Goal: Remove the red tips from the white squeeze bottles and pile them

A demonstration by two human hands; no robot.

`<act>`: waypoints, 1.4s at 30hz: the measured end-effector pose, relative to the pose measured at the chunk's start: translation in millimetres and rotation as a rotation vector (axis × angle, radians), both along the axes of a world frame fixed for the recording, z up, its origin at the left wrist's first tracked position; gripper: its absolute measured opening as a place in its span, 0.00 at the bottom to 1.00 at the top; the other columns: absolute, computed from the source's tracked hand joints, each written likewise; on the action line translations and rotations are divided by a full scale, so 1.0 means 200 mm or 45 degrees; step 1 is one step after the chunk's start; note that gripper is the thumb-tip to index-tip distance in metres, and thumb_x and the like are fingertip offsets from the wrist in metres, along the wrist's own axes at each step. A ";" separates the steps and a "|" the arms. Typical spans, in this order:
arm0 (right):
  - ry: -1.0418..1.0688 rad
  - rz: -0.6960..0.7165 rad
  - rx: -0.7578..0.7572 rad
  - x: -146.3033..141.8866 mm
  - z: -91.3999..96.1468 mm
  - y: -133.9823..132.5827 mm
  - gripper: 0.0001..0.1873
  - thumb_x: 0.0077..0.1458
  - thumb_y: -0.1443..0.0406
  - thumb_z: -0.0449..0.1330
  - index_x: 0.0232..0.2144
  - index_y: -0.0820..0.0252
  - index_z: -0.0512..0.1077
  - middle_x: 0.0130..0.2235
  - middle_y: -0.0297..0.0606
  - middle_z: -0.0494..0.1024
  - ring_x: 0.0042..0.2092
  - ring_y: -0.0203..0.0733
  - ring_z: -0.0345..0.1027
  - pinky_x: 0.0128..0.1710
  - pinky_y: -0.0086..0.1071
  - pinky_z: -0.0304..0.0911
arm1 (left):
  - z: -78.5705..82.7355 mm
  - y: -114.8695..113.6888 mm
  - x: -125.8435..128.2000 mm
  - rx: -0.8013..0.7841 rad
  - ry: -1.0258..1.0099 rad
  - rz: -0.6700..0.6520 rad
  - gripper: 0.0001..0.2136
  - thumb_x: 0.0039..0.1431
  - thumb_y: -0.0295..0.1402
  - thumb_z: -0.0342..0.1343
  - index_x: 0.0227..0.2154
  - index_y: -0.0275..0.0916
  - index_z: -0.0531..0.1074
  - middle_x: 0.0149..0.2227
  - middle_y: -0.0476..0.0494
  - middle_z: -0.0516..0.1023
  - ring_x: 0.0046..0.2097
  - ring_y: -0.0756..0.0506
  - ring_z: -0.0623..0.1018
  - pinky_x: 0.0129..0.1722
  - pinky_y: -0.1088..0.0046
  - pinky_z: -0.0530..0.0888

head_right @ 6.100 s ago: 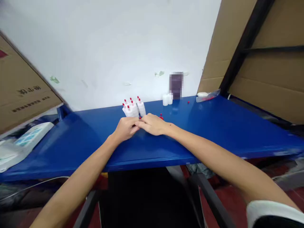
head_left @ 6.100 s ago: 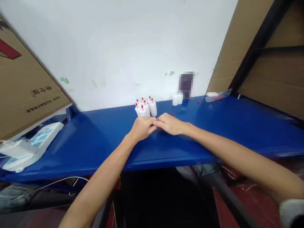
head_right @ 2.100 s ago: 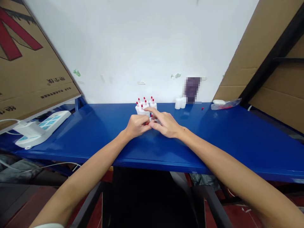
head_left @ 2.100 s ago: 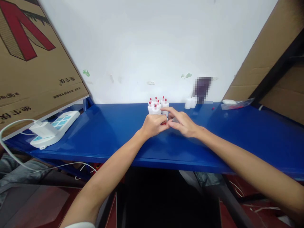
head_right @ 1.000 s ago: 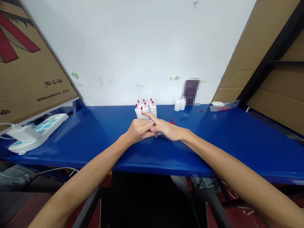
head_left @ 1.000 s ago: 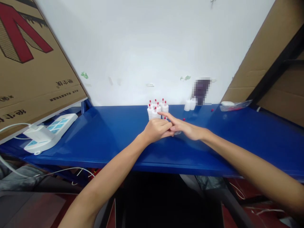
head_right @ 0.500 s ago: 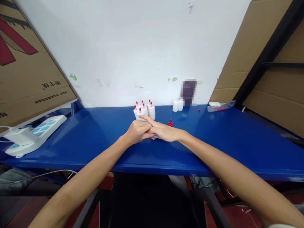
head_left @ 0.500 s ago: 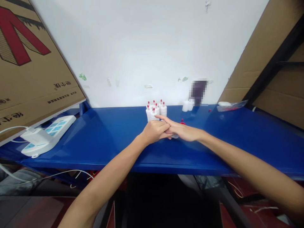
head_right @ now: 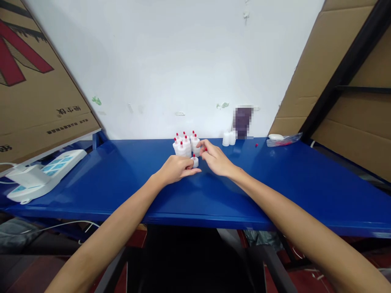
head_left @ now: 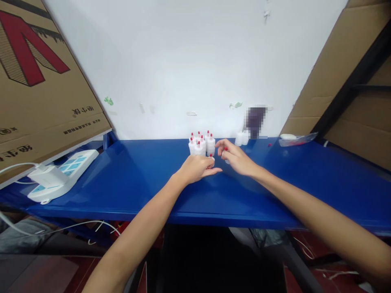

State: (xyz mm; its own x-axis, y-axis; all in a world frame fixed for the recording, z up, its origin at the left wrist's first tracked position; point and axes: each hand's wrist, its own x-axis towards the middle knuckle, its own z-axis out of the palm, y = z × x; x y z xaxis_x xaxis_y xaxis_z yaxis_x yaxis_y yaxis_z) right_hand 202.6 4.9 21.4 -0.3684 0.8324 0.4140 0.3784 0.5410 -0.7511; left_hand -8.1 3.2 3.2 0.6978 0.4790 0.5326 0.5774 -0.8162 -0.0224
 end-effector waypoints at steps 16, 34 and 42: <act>-0.072 -0.222 0.069 0.00 0.00 0.03 0.19 0.67 0.52 0.46 0.28 0.54 0.63 0.23 0.32 0.67 0.28 0.42 0.64 0.31 0.35 0.57 | -0.02 -0.03 0.05 -0.200 0.124 -0.061 0.26 0.69 0.50 0.50 0.20 0.36 0.67 0.21 0.50 0.67 0.22 0.52 0.63 0.25 0.73 0.54; -0.035 -0.136 0.053 -0.06 -0.04 0.04 0.20 0.64 0.52 0.56 0.51 0.57 0.70 0.51 0.42 0.78 0.25 0.35 0.62 0.32 0.36 0.63 | -0.01 -0.03 0.05 -0.233 0.181 -0.027 0.23 0.69 0.47 0.53 0.22 0.36 0.69 0.21 0.50 0.68 0.22 0.51 0.66 0.25 0.72 0.57; -0.300 -0.161 0.200 -0.08 -0.07 0.07 0.20 0.66 0.52 0.53 0.38 0.59 0.78 0.35 0.38 0.69 0.37 0.43 0.65 0.40 0.38 0.60 | -0.02 -0.04 0.05 -0.258 0.205 -0.010 0.23 0.68 0.46 0.54 0.21 0.36 0.70 0.20 0.50 0.69 0.22 0.51 0.65 0.25 0.72 0.54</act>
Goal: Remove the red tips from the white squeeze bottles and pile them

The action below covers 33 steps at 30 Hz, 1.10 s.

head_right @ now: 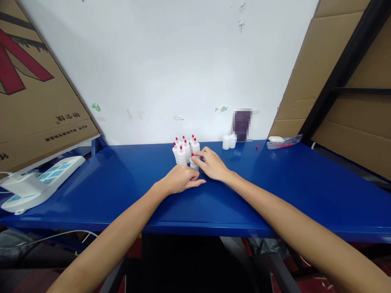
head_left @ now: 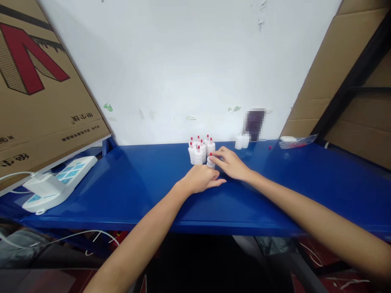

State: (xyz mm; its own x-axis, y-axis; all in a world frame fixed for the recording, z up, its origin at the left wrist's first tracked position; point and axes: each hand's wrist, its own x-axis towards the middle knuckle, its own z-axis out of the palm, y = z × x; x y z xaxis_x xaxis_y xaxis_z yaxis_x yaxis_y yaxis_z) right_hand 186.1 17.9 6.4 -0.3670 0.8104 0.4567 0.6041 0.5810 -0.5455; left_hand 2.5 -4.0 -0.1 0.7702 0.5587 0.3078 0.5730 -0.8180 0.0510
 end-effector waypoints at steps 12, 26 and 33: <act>-0.360 -0.031 0.019 0.02 0.02 -0.03 0.21 0.70 0.55 0.45 0.50 0.56 0.73 0.40 0.42 0.71 0.40 0.47 0.67 0.40 0.39 0.59 | -0.01 0.01 -0.01 -0.122 -0.041 -0.070 0.25 0.65 0.51 0.55 0.21 0.36 0.67 0.20 0.52 0.64 0.22 0.52 0.62 0.25 0.74 0.54; 0.093 0.012 0.137 0.13 0.05 0.00 0.16 0.64 0.63 0.49 0.53 0.58 0.59 0.47 0.47 0.72 0.46 0.49 0.69 0.47 0.43 0.65 | -0.02 0.01 -0.01 -0.428 -0.246 -0.083 0.18 0.58 0.45 0.65 0.27 0.35 0.70 0.23 0.54 0.67 0.25 0.54 0.63 0.27 0.77 0.58; 0.328 -0.113 0.064 0.11 0.09 -0.05 0.15 0.66 0.53 0.51 0.48 0.56 0.65 0.28 0.32 0.75 0.23 0.38 0.63 0.29 0.34 0.59 | -0.01 -0.01 0.00 -0.452 -0.446 -0.101 0.11 0.58 0.37 0.67 0.29 0.34 0.75 0.27 0.50 0.75 0.28 0.53 0.71 0.31 0.78 0.65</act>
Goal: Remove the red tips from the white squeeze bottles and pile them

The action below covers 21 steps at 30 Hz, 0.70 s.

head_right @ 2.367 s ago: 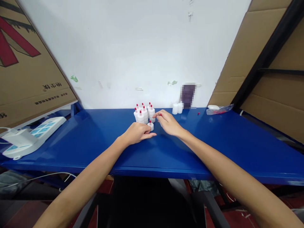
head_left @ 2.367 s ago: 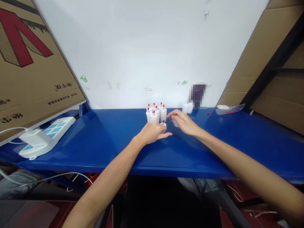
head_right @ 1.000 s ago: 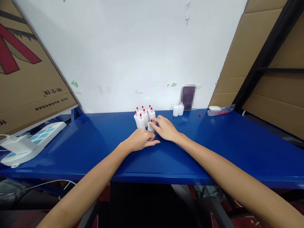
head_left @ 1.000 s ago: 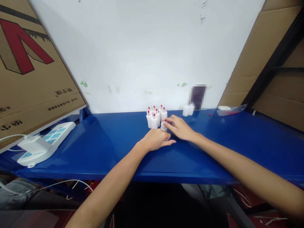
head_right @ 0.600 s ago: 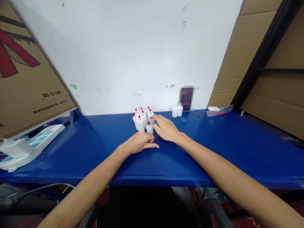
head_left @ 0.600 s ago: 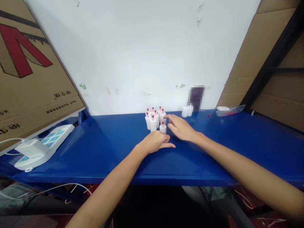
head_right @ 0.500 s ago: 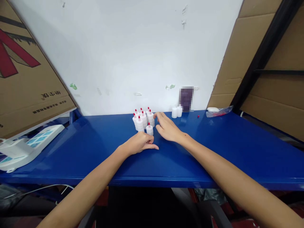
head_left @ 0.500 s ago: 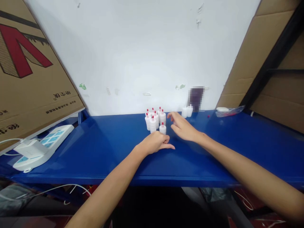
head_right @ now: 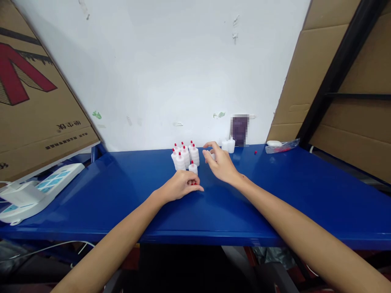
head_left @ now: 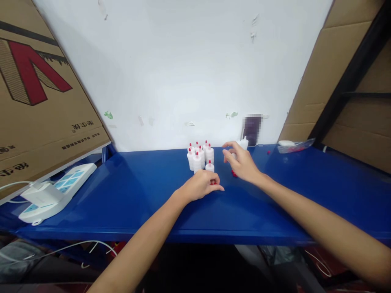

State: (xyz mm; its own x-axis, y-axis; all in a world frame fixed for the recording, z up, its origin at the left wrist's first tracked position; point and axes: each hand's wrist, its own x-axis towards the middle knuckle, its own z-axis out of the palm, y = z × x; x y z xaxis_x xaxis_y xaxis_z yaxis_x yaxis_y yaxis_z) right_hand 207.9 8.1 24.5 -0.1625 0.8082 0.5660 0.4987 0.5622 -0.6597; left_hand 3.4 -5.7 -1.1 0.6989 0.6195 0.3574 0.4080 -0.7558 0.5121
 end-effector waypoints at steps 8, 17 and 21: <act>0.035 -0.013 -0.025 0.00 0.01 -0.02 0.16 0.56 0.61 0.57 0.48 0.57 0.67 0.22 0.26 0.71 0.20 0.37 0.58 0.27 0.33 0.57 | 0.00 0.00 0.00 0.086 -0.243 0.004 0.05 0.58 0.31 0.67 0.30 0.36 0.78 0.31 0.47 0.79 0.32 0.50 0.76 0.35 0.76 0.72; -0.072 0.073 -0.045 0.01 0.03 0.02 0.13 0.56 0.55 0.62 0.33 0.59 0.77 0.36 0.39 0.82 0.38 0.46 0.74 0.40 0.36 0.64 | 0.01 0.02 -0.01 0.327 -0.554 0.157 0.04 0.61 0.29 0.64 0.37 0.37 0.80 0.35 0.44 0.84 0.33 0.49 0.82 0.36 0.76 0.79; -0.247 0.222 -0.110 0.02 0.02 0.00 0.19 0.65 0.51 0.54 0.32 0.58 0.72 0.27 0.33 0.76 0.29 0.40 0.68 0.33 0.33 0.60 | 0.00 0.04 -0.02 0.442 -0.647 0.244 0.05 0.61 0.33 0.65 0.37 0.37 0.80 0.33 0.45 0.84 0.30 0.50 0.81 0.33 0.76 0.79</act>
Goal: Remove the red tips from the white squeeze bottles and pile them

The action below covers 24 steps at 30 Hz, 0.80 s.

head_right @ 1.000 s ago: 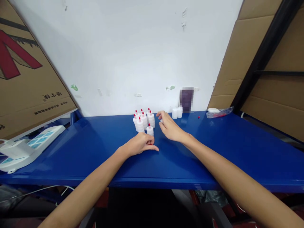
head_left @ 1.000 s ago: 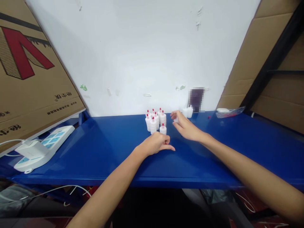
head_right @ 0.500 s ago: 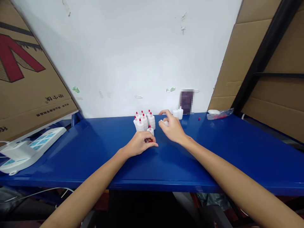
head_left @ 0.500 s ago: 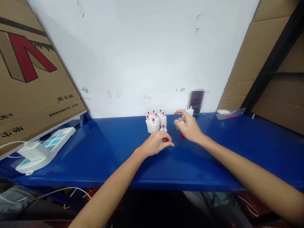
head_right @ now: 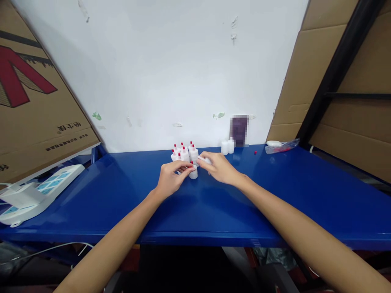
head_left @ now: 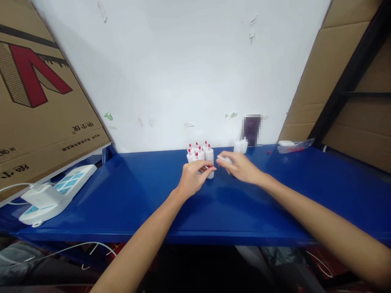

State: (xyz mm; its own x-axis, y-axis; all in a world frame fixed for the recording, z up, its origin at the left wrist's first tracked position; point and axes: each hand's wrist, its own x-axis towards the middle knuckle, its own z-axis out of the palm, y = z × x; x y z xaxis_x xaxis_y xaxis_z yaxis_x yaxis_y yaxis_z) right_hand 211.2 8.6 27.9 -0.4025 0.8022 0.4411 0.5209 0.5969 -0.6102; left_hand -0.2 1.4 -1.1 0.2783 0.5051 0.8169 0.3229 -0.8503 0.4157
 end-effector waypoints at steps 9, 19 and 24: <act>-0.220 0.198 0.193 0.00 -0.01 -0.02 0.15 0.69 0.58 0.48 0.38 0.58 0.70 0.38 0.41 0.73 0.39 0.45 0.66 0.42 0.38 0.61 | 0.03 -0.02 0.00 0.143 0.049 0.097 0.09 0.63 0.38 0.63 0.36 0.37 0.78 0.32 0.47 0.82 0.29 0.52 0.77 0.33 0.77 0.76; -0.160 0.239 0.182 -0.04 0.01 -0.06 0.20 0.68 0.50 0.50 0.34 0.57 0.69 0.36 0.38 0.70 0.38 0.44 0.64 0.40 0.37 0.58 | 0.02 -0.03 0.00 0.255 0.151 0.071 0.04 0.66 0.30 0.58 0.39 0.37 0.77 0.35 0.46 0.83 0.32 0.52 0.79 0.36 0.77 0.76; -0.129 0.251 0.126 -0.07 0.01 -0.06 0.19 0.67 0.53 0.52 0.30 0.58 0.69 0.33 0.36 0.72 0.36 0.42 0.64 0.38 0.35 0.56 | 0.02 -0.03 -0.01 0.320 0.183 -0.011 0.04 0.66 0.26 0.56 0.39 0.37 0.76 0.37 0.44 0.82 0.37 0.50 0.79 0.39 0.76 0.75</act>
